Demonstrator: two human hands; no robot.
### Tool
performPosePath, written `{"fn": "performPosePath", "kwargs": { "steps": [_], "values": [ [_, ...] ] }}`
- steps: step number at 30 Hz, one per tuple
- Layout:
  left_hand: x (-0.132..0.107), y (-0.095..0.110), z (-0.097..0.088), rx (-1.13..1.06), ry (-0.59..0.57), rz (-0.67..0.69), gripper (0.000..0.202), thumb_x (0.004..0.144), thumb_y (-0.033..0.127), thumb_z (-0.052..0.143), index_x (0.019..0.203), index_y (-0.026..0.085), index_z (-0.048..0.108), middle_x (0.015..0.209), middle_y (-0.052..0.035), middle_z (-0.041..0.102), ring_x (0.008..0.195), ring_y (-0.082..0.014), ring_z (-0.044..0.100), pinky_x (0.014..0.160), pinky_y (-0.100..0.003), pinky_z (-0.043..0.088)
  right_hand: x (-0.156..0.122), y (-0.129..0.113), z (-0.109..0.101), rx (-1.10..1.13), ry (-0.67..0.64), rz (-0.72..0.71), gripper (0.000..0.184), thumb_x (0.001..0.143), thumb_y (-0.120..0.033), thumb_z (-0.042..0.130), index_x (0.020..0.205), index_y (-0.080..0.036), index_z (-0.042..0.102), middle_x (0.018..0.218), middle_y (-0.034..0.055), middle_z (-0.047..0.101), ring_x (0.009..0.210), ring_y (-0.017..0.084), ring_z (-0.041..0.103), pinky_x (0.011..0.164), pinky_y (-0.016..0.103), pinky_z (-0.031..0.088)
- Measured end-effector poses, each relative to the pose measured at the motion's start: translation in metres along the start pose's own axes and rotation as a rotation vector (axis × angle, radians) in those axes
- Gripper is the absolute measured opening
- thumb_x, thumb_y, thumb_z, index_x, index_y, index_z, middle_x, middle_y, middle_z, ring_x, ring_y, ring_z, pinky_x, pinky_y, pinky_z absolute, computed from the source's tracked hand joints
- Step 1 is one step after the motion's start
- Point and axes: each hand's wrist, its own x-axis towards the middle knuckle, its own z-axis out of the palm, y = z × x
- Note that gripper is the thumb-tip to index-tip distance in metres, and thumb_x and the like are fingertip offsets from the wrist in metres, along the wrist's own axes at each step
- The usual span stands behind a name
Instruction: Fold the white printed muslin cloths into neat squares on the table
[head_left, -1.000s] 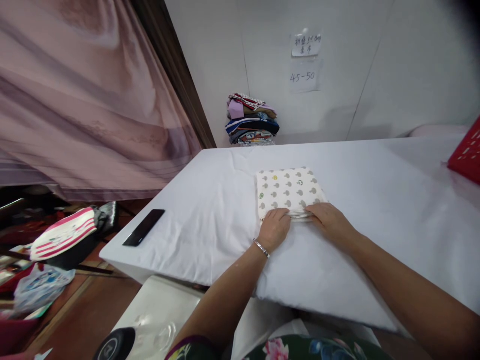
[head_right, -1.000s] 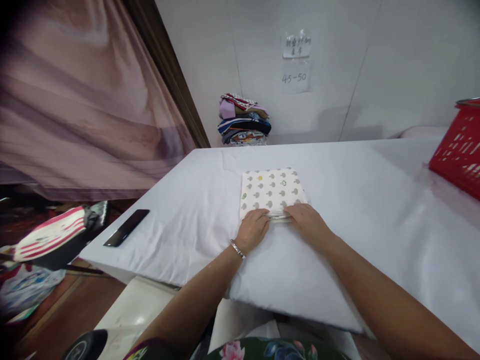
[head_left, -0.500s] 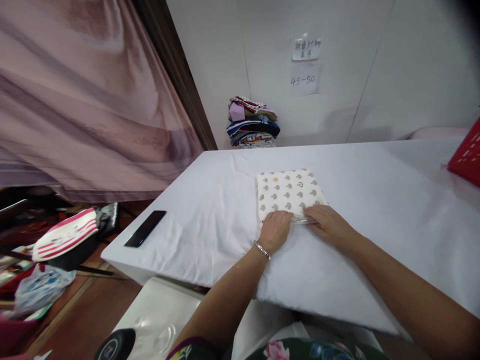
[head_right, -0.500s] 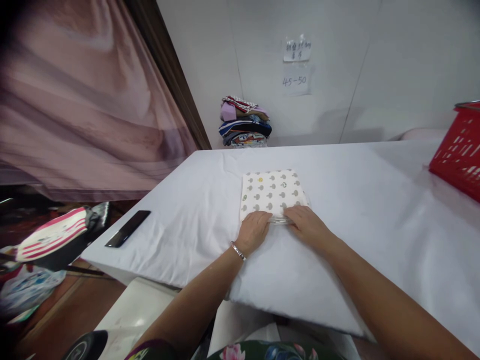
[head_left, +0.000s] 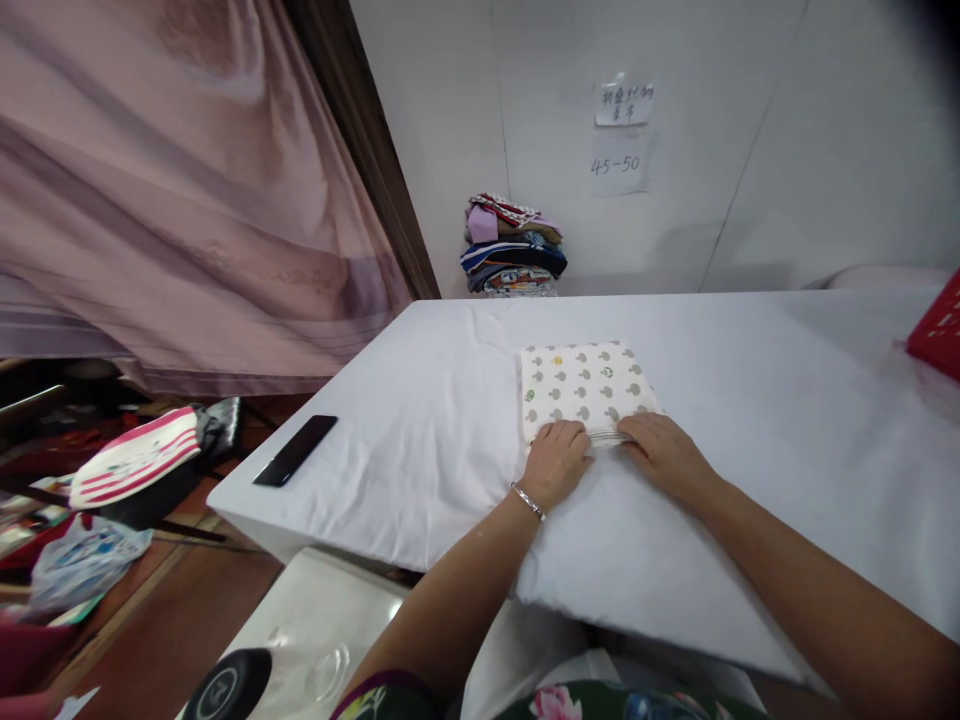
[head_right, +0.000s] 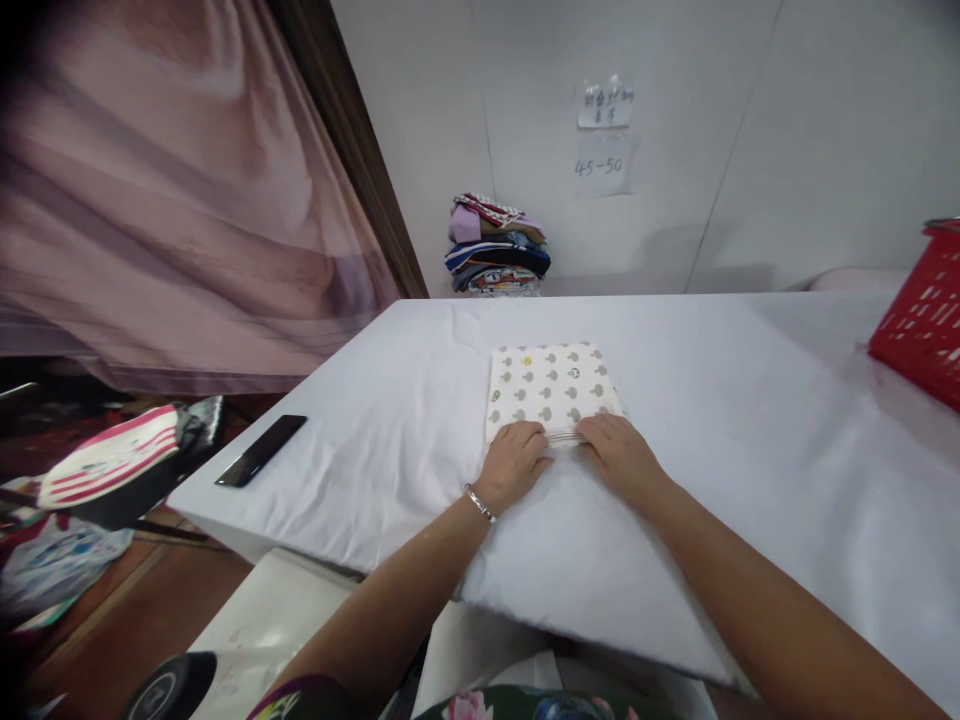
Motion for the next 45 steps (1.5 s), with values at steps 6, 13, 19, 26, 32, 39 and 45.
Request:
{"fn": "performPosePath", "kwargs": {
  "steps": [6, 13, 19, 26, 32, 39, 45],
  "values": [
    [-0.001, 0.001, 0.003, 0.091, -0.020, 0.017, 0.013, 0.086, 0.011, 0.042, 0.085, 0.018, 0.053, 0.096, -0.0035, 0.056, 0.088, -0.0170, 0.048, 0.077, -0.032, 0.036, -0.004, 0.005, 0.003, -0.062, -0.061, -0.032, 0.032, 0.085, -0.020, 0.044, 0.117, -0.020, 0.050, 0.109, 0.0070, 0.059, 0.100, 0.022, 0.052, 0.086, 0.040, 0.041],
    [-0.004, 0.002, 0.004, 0.105, 0.002, 0.039, 0.010, 0.084, 0.011, 0.045, 0.084, 0.017, 0.054, 0.094, -0.0026, 0.055, 0.088, -0.0160, 0.047, 0.077, -0.031, 0.035, -0.007, 0.006, 0.006, -0.132, -0.062, -0.075, 0.028, 0.086, -0.021, 0.041, 0.109, -0.021, 0.058, 0.107, 0.0071, 0.061, 0.098, 0.022, 0.054, 0.084, 0.040, 0.041],
    [-0.005, 0.001, 0.005, 0.092, 0.001, 0.032, 0.012, 0.084, 0.011, 0.045, 0.080, 0.018, 0.054, 0.092, -0.0030, 0.055, 0.087, -0.0160, 0.047, 0.076, -0.031, 0.035, 0.000, -0.010, 0.009, -0.127, -0.062, -0.082, 0.037, 0.085, -0.028, 0.045, 0.121, -0.018, 0.049, 0.113, 0.0090, 0.058, 0.103, 0.024, 0.052, 0.086, 0.040, 0.041],
    [-0.004, 0.004, 0.000, -0.007, -0.018, -0.013, 0.012, 0.082, 0.011, 0.048, 0.081, 0.019, 0.056, 0.092, -0.0034, 0.057, 0.089, -0.0162, 0.050, 0.078, -0.032, 0.037, -0.003, -0.012, 0.022, -0.099, 0.012, -0.113, 0.027, 0.085, -0.017, 0.042, 0.106, -0.018, 0.058, 0.101, 0.0080, 0.062, 0.094, 0.022, 0.055, 0.080, 0.038, 0.042],
    [-0.014, -0.018, -0.031, -0.333, 0.188, -0.319, 0.010, 0.082, 0.027, 0.052, 0.083, 0.020, 0.058, 0.091, -0.0034, 0.060, 0.091, -0.0156, 0.053, 0.083, -0.032, 0.040, -0.005, -0.011, 0.021, -0.099, 0.040, -0.087, 0.026, 0.084, -0.018, 0.046, 0.106, -0.019, 0.060, 0.102, 0.0078, 0.062, 0.093, 0.023, 0.055, 0.081, 0.039, 0.042],
    [-0.050, -0.038, -0.043, -0.664, 0.230, -0.776, 0.020, 0.075, 0.027, 0.061, 0.094, 0.021, 0.060, 0.091, 0.0001, 0.061, 0.078, -0.0121, 0.056, 0.071, -0.026, 0.047, -0.007, -0.011, 0.022, -0.063, 0.030, -0.046, 0.027, 0.084, -0.020, 0.046, 0.107, -0.021, 0.060, 0.104, 0.0072, 0.061, 0.095, 0.023, 0.054, 0.082, 0.039, 0.042],
    [-0.048, -0.026, -0.031, -0.699, 0.163, -0.697, 0.024, 0.073, 0.024, 0.063, 0.096, 0.022, 0.060, 0.095, -0.0002, 0.057, 0.078, -0.0113, 0.056, 0.074, -0.025, 0.048, -0.007, -0.011, 0.022, -0.066, 0.022, -0.030, 0.028, 0.084, -0.022, 0.046, 0.108, -0.023, 0.060, 0.105, 0.0066, 0.061, 0.096, 0.024, 0.055, 0.082, 0.041, 0.042]
  ]
}}
